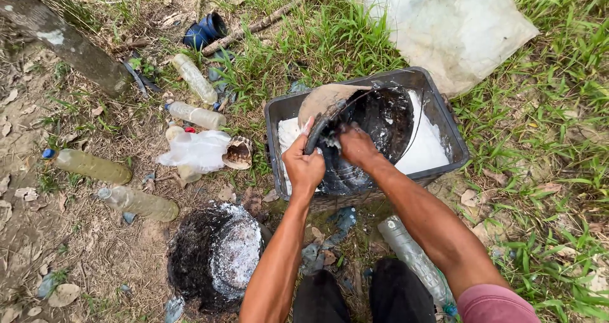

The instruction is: Scraping and washing a bucket used for collecting latex or tree sap in an outdoor setting.

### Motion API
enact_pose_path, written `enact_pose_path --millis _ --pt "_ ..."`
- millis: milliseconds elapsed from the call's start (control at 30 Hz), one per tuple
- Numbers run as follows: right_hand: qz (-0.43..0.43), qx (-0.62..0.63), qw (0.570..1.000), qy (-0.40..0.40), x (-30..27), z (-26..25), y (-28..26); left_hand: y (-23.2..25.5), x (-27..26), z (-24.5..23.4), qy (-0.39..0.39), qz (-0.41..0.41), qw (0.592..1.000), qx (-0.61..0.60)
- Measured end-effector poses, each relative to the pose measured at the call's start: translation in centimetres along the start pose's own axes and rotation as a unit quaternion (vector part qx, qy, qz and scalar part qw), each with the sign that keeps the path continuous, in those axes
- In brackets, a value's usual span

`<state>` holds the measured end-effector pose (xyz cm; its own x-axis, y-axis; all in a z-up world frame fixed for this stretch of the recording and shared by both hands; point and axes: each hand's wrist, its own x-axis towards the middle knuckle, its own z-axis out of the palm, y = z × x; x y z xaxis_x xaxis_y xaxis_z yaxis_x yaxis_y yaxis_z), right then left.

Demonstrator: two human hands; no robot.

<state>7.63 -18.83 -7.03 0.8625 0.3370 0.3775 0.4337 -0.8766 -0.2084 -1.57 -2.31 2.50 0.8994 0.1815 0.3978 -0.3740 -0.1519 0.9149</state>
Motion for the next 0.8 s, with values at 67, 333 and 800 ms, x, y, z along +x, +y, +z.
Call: enact_pose_path --millis 67,333,800 --pt "0.092 0.086 0.992 0.000 -0.4 -3.1 -1.0 0.8 -0.1 -0.2 0.007 -0.002 1.000 0.009" --pt "0.250 0.132 0.958 -0.055 0.3 0.8 0.2 1.9 -0.8 1.1 0.006 0.014 0.999 0.029" --pt "0.069 -0.192 0.978 0.031 -3.1 -6.7 1.8 5.0 -0.7 2.2 0.011 0.144 0.986 0.087"
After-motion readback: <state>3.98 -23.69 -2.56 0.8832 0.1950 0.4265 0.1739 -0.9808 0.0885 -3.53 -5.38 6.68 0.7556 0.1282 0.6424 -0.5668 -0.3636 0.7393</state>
